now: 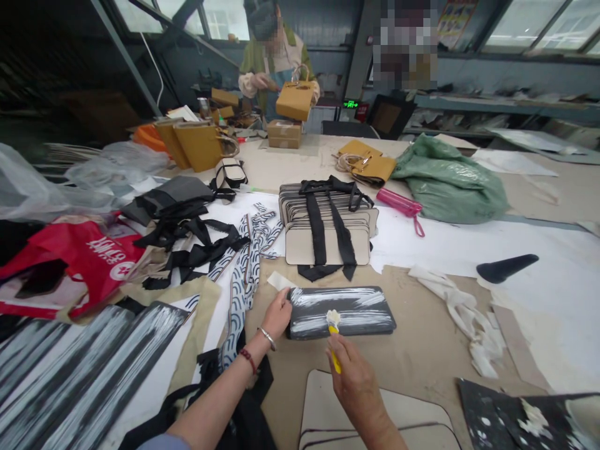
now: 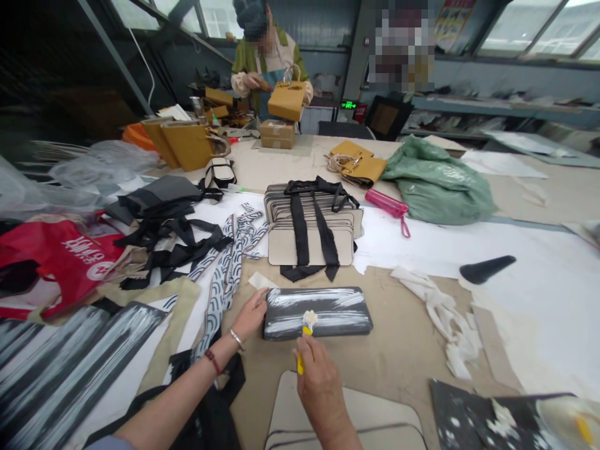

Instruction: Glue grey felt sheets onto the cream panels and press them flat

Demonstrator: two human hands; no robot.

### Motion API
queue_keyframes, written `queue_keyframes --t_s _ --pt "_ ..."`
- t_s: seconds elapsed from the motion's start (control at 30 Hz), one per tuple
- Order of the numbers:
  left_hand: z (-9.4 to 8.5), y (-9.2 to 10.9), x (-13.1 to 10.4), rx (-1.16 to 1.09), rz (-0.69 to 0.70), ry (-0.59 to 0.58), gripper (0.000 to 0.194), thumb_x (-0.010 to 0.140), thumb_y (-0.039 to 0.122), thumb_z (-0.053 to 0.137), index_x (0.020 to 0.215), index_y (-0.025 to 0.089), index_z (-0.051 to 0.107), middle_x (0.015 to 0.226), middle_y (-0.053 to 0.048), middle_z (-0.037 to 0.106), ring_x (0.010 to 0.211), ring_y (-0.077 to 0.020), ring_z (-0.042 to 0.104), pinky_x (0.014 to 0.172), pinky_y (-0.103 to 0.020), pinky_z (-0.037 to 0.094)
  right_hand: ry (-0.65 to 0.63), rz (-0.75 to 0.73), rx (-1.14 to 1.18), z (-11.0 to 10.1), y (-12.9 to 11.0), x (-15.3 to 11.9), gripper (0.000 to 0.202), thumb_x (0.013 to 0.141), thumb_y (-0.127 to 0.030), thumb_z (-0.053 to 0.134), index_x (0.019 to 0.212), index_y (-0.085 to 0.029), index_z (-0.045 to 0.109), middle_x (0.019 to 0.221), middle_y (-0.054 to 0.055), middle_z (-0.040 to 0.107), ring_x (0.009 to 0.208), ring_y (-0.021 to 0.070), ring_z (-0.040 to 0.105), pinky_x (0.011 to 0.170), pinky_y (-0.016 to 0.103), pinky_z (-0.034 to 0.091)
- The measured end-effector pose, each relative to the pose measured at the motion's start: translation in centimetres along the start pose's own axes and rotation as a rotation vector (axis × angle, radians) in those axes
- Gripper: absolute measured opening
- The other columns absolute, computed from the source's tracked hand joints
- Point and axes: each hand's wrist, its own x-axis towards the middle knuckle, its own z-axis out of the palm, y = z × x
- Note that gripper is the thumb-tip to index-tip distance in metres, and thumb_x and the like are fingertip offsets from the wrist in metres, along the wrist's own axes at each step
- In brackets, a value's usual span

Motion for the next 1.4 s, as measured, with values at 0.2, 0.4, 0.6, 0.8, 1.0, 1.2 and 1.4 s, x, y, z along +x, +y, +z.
queue_keyframes --t_s 0.2,0.4,0.6,0.8,1.0,1.2,1.4 --pt "-0.4 0.2 0.5 0.22 0.17 -0.07 0.053 0.068 0.004 0.037 0.118 0.012 0.052 0.118 -0.009 0.056 0.111 -0.0186 0.048 0.1 -0.032 0.034 -0.01 0.025 0.013 0.0 -0.1 -0.1 0.024 0.088 -0.019 0.04 0.105 -0.014 0.055 0.093 0.012 0.063 0.089 0.0192 0.06 0.076 0.031 0.053" --pt "-0.9 1.3 -1.0 0.608 0.264 -0.001 0.057 0.063 0.003 0.04 0.116 0.017 0.054 0.11 -0.01 0.055 0.103 -0.023 0.046 0.092 -0.038 0.035 -0.019 0.035 0.011 0.0 -0.1 0.0 0.023 0.088 -0.018 0.04 0.106 -0.015 0.054 0.092 0.012 0.062 0.088 0.0189 0.059 0.075 0.03 0.053" --pt "-1.0 1.2 -1.5 0.188 0.163 -0.178 0.029 0.073 0.021 0.04 0.092 0.014 0.06 0.076 -0.003 0.059 0.073 -0.0159 0.053 0.068 -0.025 0.042 -0.013 0.027 0.001 -0.3 -0.5 -0.1 0.024 0.088 -0.018 0.04 0.107 -0.015 0.054 0.091 0.011 0.062 0.086 0.0187 0.06 0.073 0.03 0.053" --pt "-0.7 -0.6 -1.2 -0.012 -0.077 -0.204 0.014 0.068 0.026 0.045 0.06 0.017 0.052 0.05 0.004 0.046 0.048 -0.0104 0.046 0.046 -0.02 0.036 0.079 0.071 -0.037 -0.3 0.9 1.2 0.024 0.087 -0.017 0.043 0.108 -0.016 0.054 0.097 0.012 0.062 0.091 0.0187 0.059 0.076 0.031 0.053" --pt "-0.4 -1.1 -1.2 -0.11 -0.165 -0.226 0.011 0.065 0.026 0.045 0.062 0.016 0.05 0.048 0.005 0.046 0.04 -0.0081 0.043 0.041 -0.02 0.034 0.039 0.054 0.181 1.2 -3.4 2.1 0.024 0.087 -0.016 0.041 0.107 -0.016 0.055 0.095 0.011 0.063 0.091 0.0179 0.06 0.078 0.031 0.053" --pt "-1.2 -1.4 -1.4 -0.165 -0.208 -0.233 0.011 0.066 0.025 0.047 0.064 0.016 0.052 0.046 0.006 0.045 0.039 -0.0076 0.043 0.043 -0.02 0.036 0.076 0.52 0.51 0.5 -1.9 2.1 0.024 0.087 -0.031 0.041 0.094 -0.015 0.058 0.089 0.01 0.065 0.076 0.0177 0.064 0.067 0.029 0.055" --pt "-1.8 -0.6 -2.9 -0.141 -0.191 -0.193 0.012 0.068 0.016 0.045 0.062 0.016 0.055 0.042 0.004 0.047 0.038 -0.0096 0.045 0.043 -0.021 0.035 0.216 1.077 0.371 -3.4 10.3 2.2 0.05 0.073 -0.056 0.05 0.09 -0.01 0.059 0.067 0.01 0.067 0.069 0.0254 0.066 0.067 0.037 0.054"
